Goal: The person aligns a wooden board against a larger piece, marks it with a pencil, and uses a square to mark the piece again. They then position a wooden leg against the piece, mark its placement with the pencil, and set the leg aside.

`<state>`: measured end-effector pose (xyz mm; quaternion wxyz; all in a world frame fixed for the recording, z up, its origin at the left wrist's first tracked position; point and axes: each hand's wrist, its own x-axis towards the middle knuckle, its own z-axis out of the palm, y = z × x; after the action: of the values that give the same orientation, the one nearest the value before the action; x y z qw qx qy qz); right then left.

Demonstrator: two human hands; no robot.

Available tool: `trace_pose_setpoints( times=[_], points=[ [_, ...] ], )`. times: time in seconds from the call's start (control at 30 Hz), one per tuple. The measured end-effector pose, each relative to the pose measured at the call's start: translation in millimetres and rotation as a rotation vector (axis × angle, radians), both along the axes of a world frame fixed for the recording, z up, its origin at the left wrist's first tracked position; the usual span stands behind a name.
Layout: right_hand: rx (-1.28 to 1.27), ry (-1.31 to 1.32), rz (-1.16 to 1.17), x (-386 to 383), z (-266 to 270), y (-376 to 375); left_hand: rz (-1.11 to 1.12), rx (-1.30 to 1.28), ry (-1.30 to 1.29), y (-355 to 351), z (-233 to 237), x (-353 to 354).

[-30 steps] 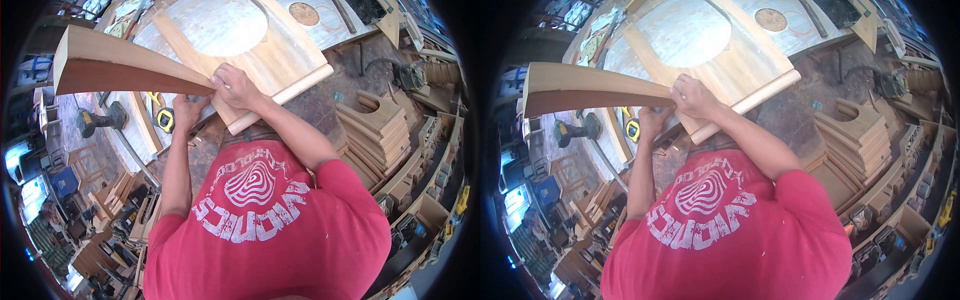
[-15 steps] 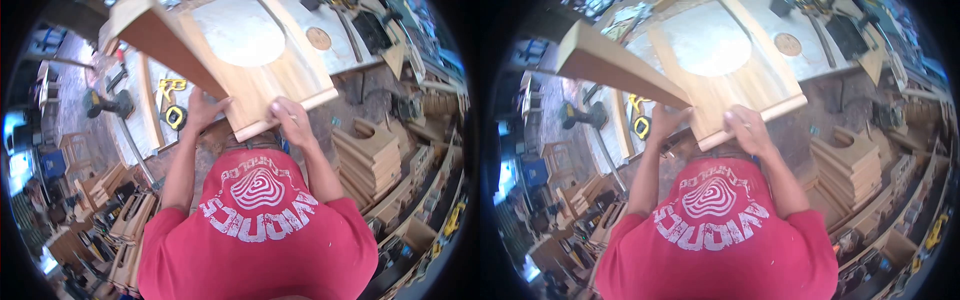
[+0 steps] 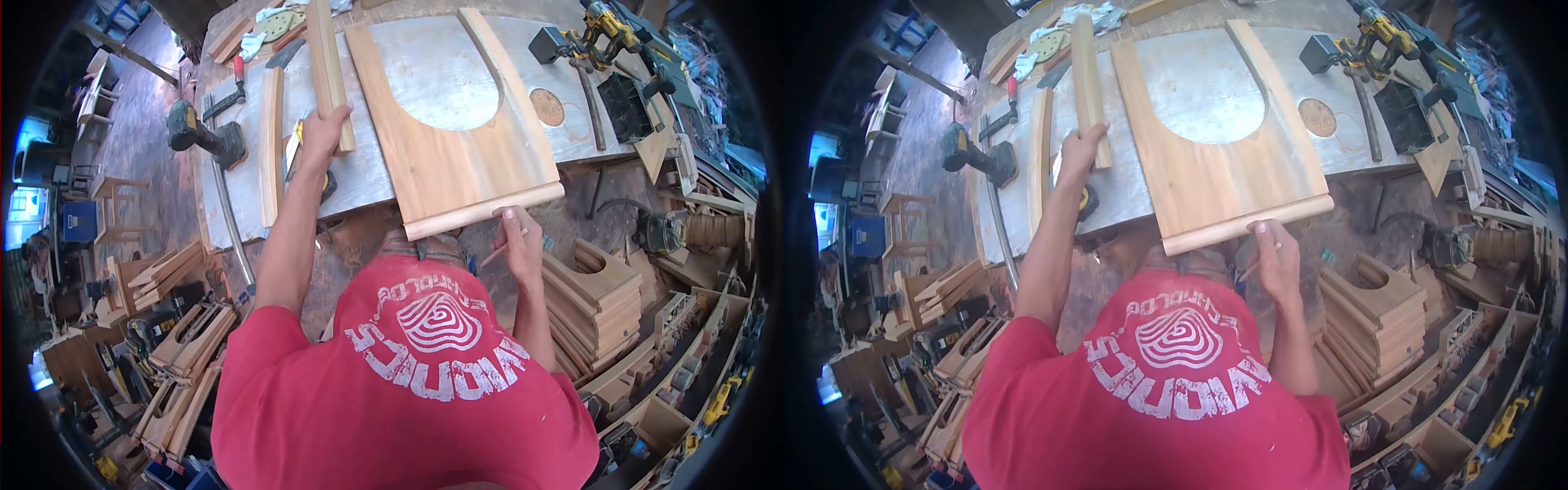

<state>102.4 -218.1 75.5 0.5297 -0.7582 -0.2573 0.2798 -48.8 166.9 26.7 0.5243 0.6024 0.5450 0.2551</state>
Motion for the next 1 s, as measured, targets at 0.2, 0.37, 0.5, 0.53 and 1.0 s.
trace_pose_setpoints(
  times=[0.2, 0.37, 0.5, 0.53, 1.0],
  points=[
    [-0.126, -0.034, 0.030, -17, 17, 2, 0.013, -0.063, -0.048, -33, -6, 21],
    [-0.165, -0.091, 0.031, -18, 14, 1, 0.036, 0.059, 0.022, -18, -48, 32],
    [-0.158, -0.182, 0.007, -16, 7, -10, -0.278, 0.399, 0.291, -5, -27, -2],
    [-0.163, -0.188, -0.004, -13, 6, -13, -0.284, 0.384, 0.328, 2, -2, -16],
    [-0.269, -0.241, -0.117, 5, 3, -56, -0.414, 0.528, 1.100, 34, 6, -49]
  ],
)
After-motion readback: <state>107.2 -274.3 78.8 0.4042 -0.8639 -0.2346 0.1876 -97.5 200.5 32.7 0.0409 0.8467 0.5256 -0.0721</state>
